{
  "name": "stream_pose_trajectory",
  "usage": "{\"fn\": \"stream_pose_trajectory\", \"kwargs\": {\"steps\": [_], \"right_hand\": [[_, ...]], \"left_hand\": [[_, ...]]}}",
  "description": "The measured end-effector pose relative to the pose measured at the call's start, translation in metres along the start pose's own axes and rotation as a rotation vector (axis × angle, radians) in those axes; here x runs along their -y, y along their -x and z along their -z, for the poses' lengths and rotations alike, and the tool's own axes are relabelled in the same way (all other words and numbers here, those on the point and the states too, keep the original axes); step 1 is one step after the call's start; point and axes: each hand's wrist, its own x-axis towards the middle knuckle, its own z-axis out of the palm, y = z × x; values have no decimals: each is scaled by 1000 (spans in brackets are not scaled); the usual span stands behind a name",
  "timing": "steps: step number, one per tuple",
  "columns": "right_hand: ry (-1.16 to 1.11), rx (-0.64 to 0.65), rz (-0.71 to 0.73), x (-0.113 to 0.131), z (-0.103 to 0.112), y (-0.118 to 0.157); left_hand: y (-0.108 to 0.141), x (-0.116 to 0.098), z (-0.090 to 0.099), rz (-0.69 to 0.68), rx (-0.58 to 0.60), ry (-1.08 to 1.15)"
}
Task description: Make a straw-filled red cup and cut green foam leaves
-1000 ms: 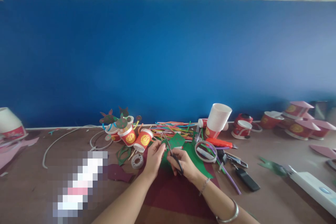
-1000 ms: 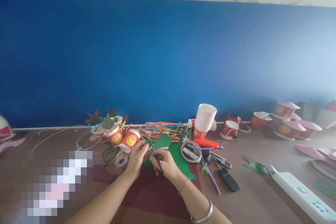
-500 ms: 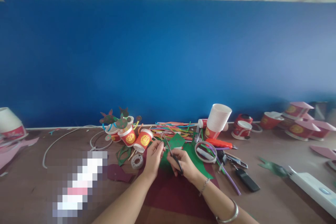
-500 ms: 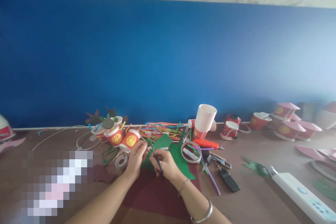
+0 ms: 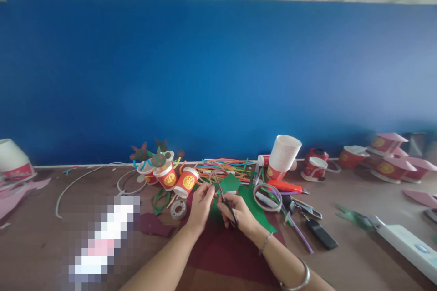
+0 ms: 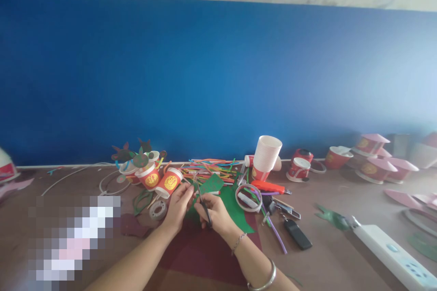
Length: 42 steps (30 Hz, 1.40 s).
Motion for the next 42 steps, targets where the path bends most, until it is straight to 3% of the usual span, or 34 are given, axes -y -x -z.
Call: {"fn": "stream_pose_trajectory", "kwargs": {"steps": [12,23,42], "right_hand": [[30,21,-2,7,1,2],[-1,25,4,1,1,0],[43,41,-17,5,3,2]], "left_hand": [[-3,6,2,-8,-83,-3],[-3,7,2,-29,-23,-45],[-3,4,2,-2,-85,9]]}}
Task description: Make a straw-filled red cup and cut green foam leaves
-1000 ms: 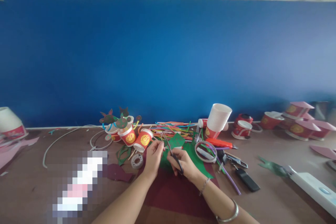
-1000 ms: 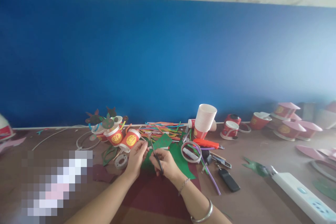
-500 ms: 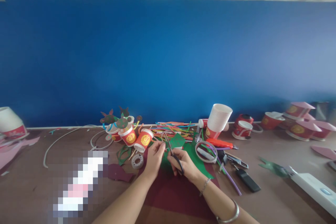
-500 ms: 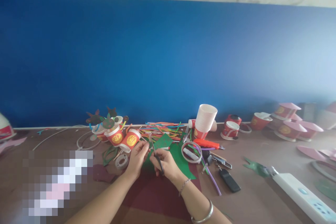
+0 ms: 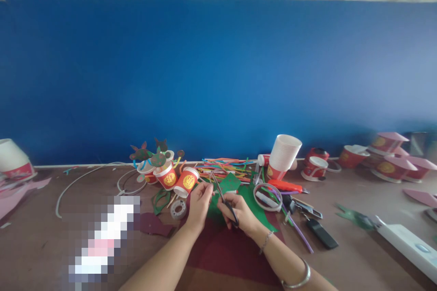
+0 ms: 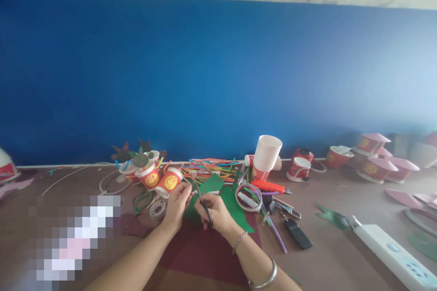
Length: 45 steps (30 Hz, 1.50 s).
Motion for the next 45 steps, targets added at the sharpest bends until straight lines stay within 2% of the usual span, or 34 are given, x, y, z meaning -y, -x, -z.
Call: {"fn": "stream_pose_trajectory", "kwargs": {"steps": [13,35,37,40,45], "right_hand": [[-3,0,-19,-3,-1,-2],[-20,3,-45,-1,-2,-2],[-8,-33,-44,-1,-2,-2],[-46,-198,16,-1,0,-3],[-137,-513,120,-3,8,-6]], "left_hand": [[-5,6,3,-42,46,-66],[-4,7,5,-28,9,-49],[-4,5,5,-20,2,-53],[-3,1,5,-33,-5,-80],[0,-5,0,-228,81,-326]]}}
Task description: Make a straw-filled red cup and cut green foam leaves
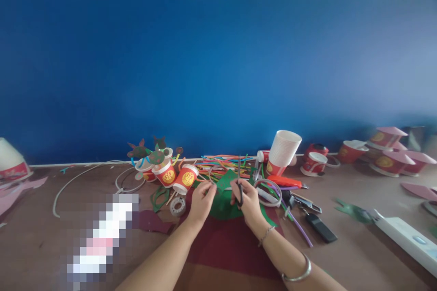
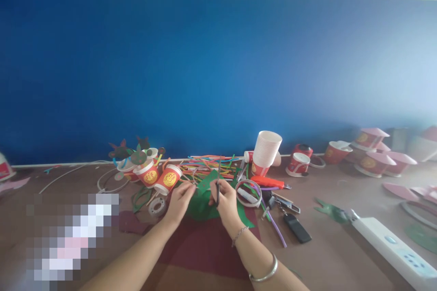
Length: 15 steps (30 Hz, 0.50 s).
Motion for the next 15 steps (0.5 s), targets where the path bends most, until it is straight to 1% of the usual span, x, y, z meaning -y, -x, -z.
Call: {"fn": "stream_pose_trajectory", "kwargs": {"steps": [1,3,7,10,15], "right_hand": [[-8,-34,0,0,1,-1],[-11,-61,-14,0,2,-2],[8,-43,-31,1,1,0],[0,-49,-34,1,1,0],[-10,-46,-31,-1,0,-1]], "left_hand": [[0,0,-1,-34,20,-80],[2,0,-3,-64,47,-243],[4,5,-3,-112,31,-494],[6,7,-2,-136,23,-611],[8,5,-3,-92,86,-688]]}}
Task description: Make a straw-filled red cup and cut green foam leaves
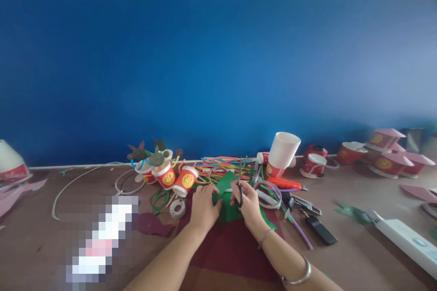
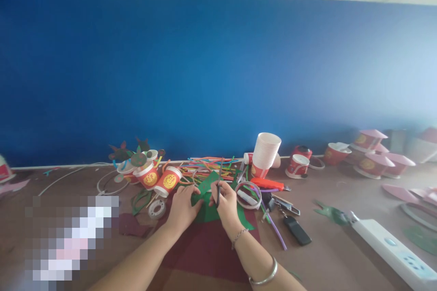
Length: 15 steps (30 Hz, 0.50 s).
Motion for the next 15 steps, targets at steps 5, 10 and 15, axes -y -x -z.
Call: {"fn": "stream_pose_trajectory", "kwargs": {"steps": [5,10,15], "right_hand": [[9,15,0,1,-1,0],[26,95,8,4,-1,3],[56,307,-18,-1,-3,5]], "left_hand": [[0,-1,-2,0,12,12],[-4,3,-2,38,-85,93],[-7,8,1,40,-298,258]]}}
